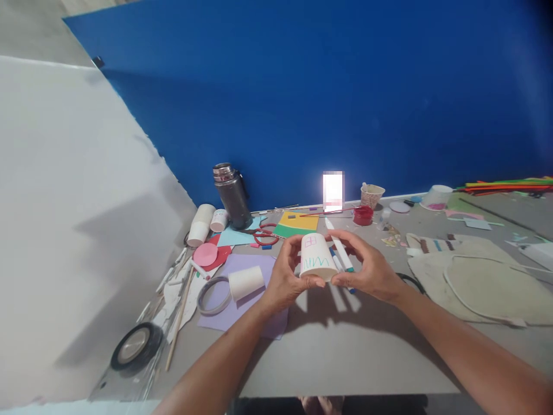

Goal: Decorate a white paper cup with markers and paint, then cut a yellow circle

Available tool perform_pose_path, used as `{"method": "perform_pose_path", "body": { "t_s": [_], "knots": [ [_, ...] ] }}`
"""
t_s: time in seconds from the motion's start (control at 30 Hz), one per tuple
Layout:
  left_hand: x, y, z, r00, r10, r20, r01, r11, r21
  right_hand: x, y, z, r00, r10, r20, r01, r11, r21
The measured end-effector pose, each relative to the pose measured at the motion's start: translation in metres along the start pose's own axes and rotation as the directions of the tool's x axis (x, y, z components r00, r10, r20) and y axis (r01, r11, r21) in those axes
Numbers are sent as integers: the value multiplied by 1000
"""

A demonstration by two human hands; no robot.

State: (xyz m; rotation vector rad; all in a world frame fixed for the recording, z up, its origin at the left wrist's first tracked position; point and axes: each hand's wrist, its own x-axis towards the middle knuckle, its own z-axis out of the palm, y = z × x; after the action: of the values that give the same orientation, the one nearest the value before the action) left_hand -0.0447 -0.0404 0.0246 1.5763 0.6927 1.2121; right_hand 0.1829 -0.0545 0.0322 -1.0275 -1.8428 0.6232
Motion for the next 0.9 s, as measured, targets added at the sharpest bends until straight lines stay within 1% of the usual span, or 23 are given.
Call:
{"method": "perform_pose_path", "body": {
  "t_s": [0.07, 0.13, 0.23, 0.33, 0.4, 0.43, 0.47, 0.53, 0.6, 0.63, 0.7, 0.77, 0.83, 0.9],
  "knots": [
    [0, 4, -5, 997, -9, 75, 6, 999, 33, 2, 0, -4, 1000, -13, -7, 13, 999, -49],
    [0, 7, -12, 989, -26, 144, 11, 994, 104, 4, -1, -9, 999, -38, 2, 38, 993, -109],
    [2, 10, -24, 972, -77, 223, 28, 976, 214, 6, -1, -14, 997, -48, 59, 58, 981, -186],
    [5, 10, -31, 951, -119, 285, 54, 972, 227, 6, -2, -17, 994, -31, 104, 52, 977, -208],
    [7, 10, -32, 951, -123, 284, 55, 970, 236, 5, -4, -18, 994, -53, 97, 69, 983, -168],
    [7, 9, -32, 954, -120, 275, 47, 965, 258, 5, -6, -19, 994, -85, 73, 94, 986, -135],
    [7, 9, -32, 958, -114, 264, 35, 957, 288, 3, -8, -19, 992, -120, 29, 123, 987, -106],
    [7, 7, -31, 966, -98, 237, 14, 943, 334, 1, -12, -20, 980, -174, -96, 169, 984, -63],
    [7, 5, -29, 975, -82, 208, 6, 940, 341, -2, -16, -19, 960, -192, -205, 189, 981, -35],
    [6, 5, -29, 979, -77, 191, 6, 938, 346, -4, -18, -19, 952, -199, -234, 199, 980, -24],
    [6, 5, -27, 985, -71, 158, 4, 922, 388, -6, -22, -17, 941, -246, -231, 254, 967, 4],
    [5, 7, -26, 988, -62, 142, -11, 887, 462, -6, -25, -14, 936, -295, -193, 304, 953, 20],
    [4, 8, -25, 987, -45, 154, -42, 854, 518, -7, -28, -10, 940, -303, -155, 307, 952, 6],
    [3, 9, -25, 984, -28, 179, -75, 833, 548, -7, -30, -7, 950, -285, -126, 283, 959, -31]
  ]
}}
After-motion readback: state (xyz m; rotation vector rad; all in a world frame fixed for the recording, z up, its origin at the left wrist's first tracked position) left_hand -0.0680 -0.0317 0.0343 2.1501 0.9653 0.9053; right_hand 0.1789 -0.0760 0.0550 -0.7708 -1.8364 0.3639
